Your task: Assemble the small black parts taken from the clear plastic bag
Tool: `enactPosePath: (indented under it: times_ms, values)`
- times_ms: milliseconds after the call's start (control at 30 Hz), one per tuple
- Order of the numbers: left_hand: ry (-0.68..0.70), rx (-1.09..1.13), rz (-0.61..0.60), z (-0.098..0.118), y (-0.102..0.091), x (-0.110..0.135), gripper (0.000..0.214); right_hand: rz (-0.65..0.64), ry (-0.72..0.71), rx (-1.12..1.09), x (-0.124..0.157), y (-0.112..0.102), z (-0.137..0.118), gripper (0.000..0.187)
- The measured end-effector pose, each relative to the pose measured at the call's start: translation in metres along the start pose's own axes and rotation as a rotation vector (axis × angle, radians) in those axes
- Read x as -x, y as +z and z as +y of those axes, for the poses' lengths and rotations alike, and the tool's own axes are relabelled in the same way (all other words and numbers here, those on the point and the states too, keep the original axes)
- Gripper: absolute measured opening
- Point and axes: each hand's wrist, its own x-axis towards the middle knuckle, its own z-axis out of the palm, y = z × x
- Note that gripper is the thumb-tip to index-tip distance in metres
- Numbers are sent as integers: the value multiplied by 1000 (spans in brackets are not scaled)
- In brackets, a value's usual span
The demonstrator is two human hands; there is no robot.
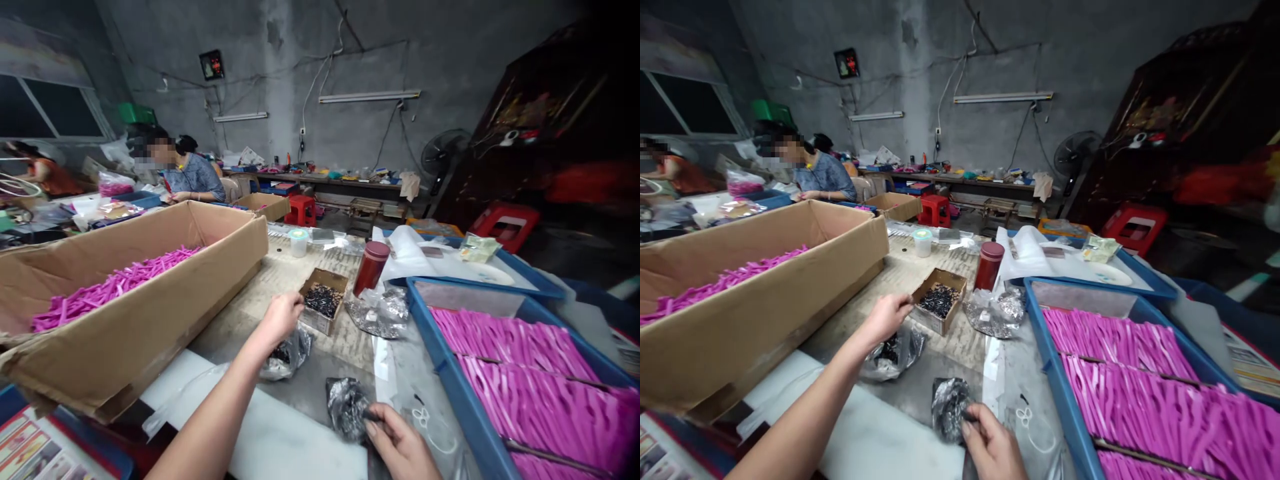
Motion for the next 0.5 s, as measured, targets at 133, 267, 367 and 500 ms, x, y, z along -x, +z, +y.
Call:
enactPosePath:
  times_ms: [133, 267, 367, 500]
  values:
    - [-1, -168, -152, -26, -1, 40, 18, -14, 26, 45, 0, -1, -4, 25]
    - [-13, -303, -234, -41, 12, 56, 18, -1, 18, 20, -1, 3, -7, 24]
    - [-26, -364, -255, -42, 22, 55, 19, -5, 9, 8, -1, 6, -6, 22]
    - [-26, -385, -246, -40, 27, 54, 19, -14, 6, 51, -1, 7, -6, 22]
